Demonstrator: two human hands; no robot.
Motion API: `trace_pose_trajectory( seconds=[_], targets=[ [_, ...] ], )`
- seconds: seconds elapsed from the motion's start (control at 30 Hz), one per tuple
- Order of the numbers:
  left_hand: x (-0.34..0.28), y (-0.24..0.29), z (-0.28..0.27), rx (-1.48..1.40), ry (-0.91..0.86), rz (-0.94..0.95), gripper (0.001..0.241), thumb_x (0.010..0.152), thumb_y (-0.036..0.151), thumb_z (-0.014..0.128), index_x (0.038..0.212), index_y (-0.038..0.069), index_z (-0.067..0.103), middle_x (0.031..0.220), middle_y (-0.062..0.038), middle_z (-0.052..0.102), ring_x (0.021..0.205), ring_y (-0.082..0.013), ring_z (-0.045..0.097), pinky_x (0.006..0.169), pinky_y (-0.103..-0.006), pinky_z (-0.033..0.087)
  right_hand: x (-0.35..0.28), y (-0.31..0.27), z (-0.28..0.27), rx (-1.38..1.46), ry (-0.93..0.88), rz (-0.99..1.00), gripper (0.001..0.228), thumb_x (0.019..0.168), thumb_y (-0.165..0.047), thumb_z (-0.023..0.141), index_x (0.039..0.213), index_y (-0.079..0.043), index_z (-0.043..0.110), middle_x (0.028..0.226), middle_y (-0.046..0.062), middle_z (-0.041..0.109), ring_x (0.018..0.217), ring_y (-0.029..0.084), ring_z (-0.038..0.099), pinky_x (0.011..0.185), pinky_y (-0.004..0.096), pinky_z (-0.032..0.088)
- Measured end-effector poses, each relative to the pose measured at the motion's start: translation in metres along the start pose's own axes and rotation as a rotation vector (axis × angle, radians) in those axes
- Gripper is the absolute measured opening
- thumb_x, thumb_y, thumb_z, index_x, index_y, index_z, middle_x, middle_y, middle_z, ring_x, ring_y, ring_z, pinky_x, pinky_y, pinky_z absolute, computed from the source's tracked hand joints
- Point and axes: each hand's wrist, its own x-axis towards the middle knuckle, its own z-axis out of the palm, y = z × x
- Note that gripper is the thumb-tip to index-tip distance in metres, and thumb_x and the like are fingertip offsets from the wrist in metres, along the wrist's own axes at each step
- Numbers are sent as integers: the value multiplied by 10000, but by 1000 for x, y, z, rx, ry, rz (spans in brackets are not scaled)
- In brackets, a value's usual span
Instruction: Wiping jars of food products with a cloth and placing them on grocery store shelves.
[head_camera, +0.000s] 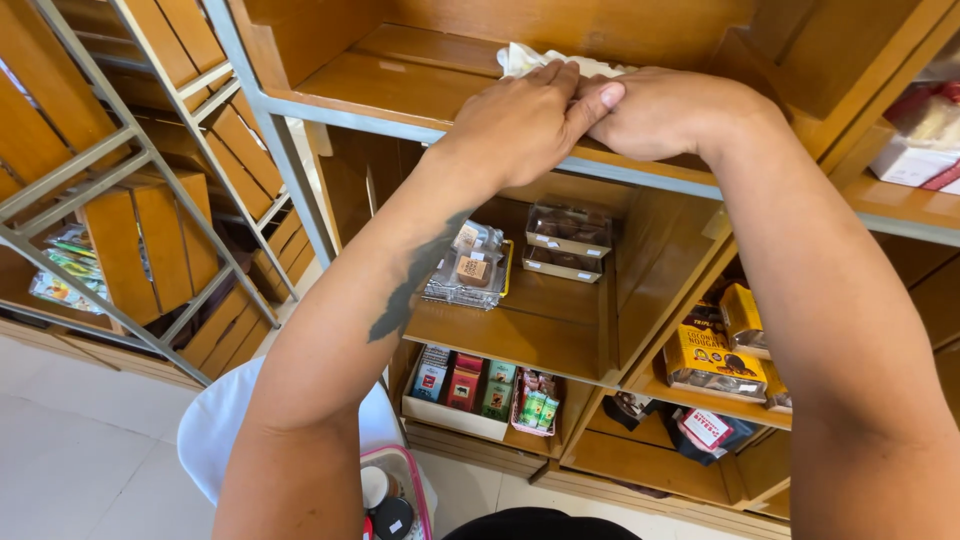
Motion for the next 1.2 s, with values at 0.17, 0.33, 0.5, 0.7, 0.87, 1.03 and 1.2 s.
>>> trace_pose_trajectory(
  seconds=[0.17, 0.33, 0.5, 0.7, 0.87, 1.03, 1.2],
  targets=[
    [9, -18, -3, 38, -50, -1, 799, 1041, 583, 145, 1263, -29, 608, 1324, -202, 626, 1236, -374, 586, 992, -505, 482, 27, 1, 3, 37, -2, -25, 364, 980, -174, 401, 1167, 13, 651, 1167, 158, 723, 864, 381, 590, 816, 495, 485],
    [7, -33, -30, 3, -231, -176, 796, 978, 616, 109, 1376, 160, 626, 1466, -41, 578, 1336, -294, 534, 1042, -544, 454, 50, -19, -4, 68, -38, 103, 456, 1017, -285, 413, 1277, 30, 616, 1223, 208, 683, 887, 386, 594, 794, 484, 503],
    [-1, -66, -16, 199, 80, -46, 604, 1089, 401, 248, 1158, 54, 737, 1080, -203, 752, 893, -485, 668, 892, -595, 456, 99, -23, -2, -207, -56, 38, 423, 938, -243, 443, 1105, 60, 685, 1039, 229, 740, 762, 428, 541, 718, 488, 487],
    [-3, -88, -29, -293, 179, -280, 859, 1009, 584, 189, 1463, -105, 428, 1449, -296, 542, 1331, -476, 510, 1132, -487, 358, 162, -37, 6, -143, -17, -63, 335, 949, -141, 421, 1141, 8, 651, 1005, 173, 723, 775, 381, 515, 767, 461, 481],
    [-5, -118, -55, -231, 95, -335, 1057, 943, 722, 126, 1401, -173, 451, 1287, -320, 640, 1207, -488, 594, 1049, -480, 422, 206, -77, 1, -154, 11, 49, 329, 897, -229, 525, 1083, -32, 711, 1003, 143, 731, 806, 352, 565, 809, 433, 507],
    [15, -126, -58, -131, -101, -450, 1137, 863, 815, 76, 1127, -94, 705, 1224, -285, 673, 1159, -481, 606, 1041, -513, 435, 215, -58, 8, -149, -18, 171, 336, 844, -317, 628, 1024, -71, 770, 1002, 113, 739, 836, 324, 615, 852, 406, 534],
    [39, -84, -57, -228, -304, -440, 1138, 754, 813, 23, 1248, 58, 716, 1292, -222, 664, 1144, -394, 645, 998, -473, 459, 178, -25, -5, -175, -97, 229, 526, 921, -402, 588, 1364, -127, 654, 1294, 142, 685, 1029, 336, 649, 1006, 435, 497]
  ],
)
